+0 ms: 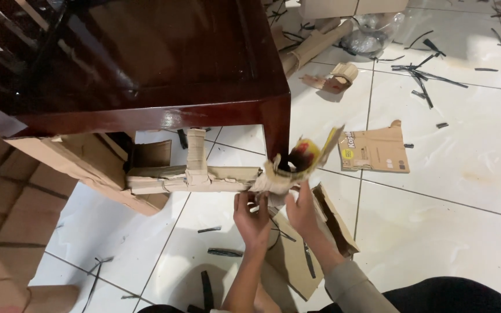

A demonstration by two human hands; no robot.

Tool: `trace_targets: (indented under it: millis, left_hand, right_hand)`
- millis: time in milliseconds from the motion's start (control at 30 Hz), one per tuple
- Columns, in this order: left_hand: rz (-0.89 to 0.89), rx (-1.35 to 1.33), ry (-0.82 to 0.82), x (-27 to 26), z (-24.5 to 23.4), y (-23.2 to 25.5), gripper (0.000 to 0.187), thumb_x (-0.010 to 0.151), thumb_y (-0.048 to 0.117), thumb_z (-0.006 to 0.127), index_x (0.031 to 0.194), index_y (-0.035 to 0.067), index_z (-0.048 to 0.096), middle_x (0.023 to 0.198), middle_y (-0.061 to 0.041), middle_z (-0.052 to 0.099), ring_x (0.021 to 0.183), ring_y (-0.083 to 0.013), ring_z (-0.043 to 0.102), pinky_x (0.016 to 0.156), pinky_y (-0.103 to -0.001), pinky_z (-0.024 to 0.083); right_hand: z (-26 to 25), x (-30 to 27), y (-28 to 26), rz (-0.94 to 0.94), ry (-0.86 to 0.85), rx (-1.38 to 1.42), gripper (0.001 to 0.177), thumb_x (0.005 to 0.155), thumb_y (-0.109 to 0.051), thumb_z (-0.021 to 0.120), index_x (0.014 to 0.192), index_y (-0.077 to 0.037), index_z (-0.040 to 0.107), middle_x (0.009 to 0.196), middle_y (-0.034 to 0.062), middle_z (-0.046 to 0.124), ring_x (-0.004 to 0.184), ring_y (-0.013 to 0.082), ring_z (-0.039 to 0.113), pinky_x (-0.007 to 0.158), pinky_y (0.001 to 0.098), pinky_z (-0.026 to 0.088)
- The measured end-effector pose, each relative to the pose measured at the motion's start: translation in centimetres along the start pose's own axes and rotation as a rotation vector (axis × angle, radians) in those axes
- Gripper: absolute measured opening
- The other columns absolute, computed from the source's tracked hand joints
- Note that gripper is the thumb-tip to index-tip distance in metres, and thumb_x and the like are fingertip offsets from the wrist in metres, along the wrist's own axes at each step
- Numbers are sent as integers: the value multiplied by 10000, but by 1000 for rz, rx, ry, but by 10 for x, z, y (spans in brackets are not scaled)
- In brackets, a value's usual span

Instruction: Wrapping the legs and frame of a wooden chair with cardboard and tape for protection.

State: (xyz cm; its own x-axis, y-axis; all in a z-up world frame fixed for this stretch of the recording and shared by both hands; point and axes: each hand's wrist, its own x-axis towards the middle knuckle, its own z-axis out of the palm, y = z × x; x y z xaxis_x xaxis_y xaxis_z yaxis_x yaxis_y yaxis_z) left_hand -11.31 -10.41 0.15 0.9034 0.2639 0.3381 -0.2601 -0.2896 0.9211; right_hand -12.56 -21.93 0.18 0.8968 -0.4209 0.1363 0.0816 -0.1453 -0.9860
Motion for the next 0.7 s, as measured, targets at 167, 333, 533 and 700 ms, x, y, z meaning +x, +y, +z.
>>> trace_targets:
  millis: [167, 333, 533, 700]
  left_hand:
    - [-143, 150, -179, -3, -3, -41, 203, 864, 204, 827, 873, 38, 711, 760, -138, 690, 723, -352, 751, 607, -417, 625]
    - [-211, 112, -144, 3, -8, -35, 161, 882, 147, 752, 991, 39, 705, 878, -146, 714, 842, -287, 774, 635, -348, 662]
    - [-212, 51, -214, -1, -16, -22, 216, 906, 168, 761, 1084, 65, 696, 985, -136, 711, 1006, -322, 744, 790, -414, 651]
    - [-97, -89, -250, -7, -39, -7, 553, 795, 221, 888, 1268, 105, 626, 1173, -93, 581, 1168, -275, 549, 1056, -409, 436]
  right_hand:
    - [2, -3, 13, -34, -187, -97, 637, 882, 14, 562, 1488, -53, 374, 1252, 143, 549, 1139, 316, 610, 1030, 511, 475]
    - [7, 2, 20, -7, -209, -220, 559, 914, -85, 606, 1431, 27, 426, 1209, 251, 531, 1108, 385, 552, 970, 516, 461]
    - [5, 1, 76, 65, -131, -256, 710, 880, -174, 763, 1485, -56, 413, 1393, 164, 547, 1301, 357, 544, 1111, 522, 425]
    - [-6, -18, 57, -117, -107, -295, 664, 853, -256, 743, 1428, -50, 482, 1330, 149, 600, 1240, 326, 609, 1077, 487, 458]
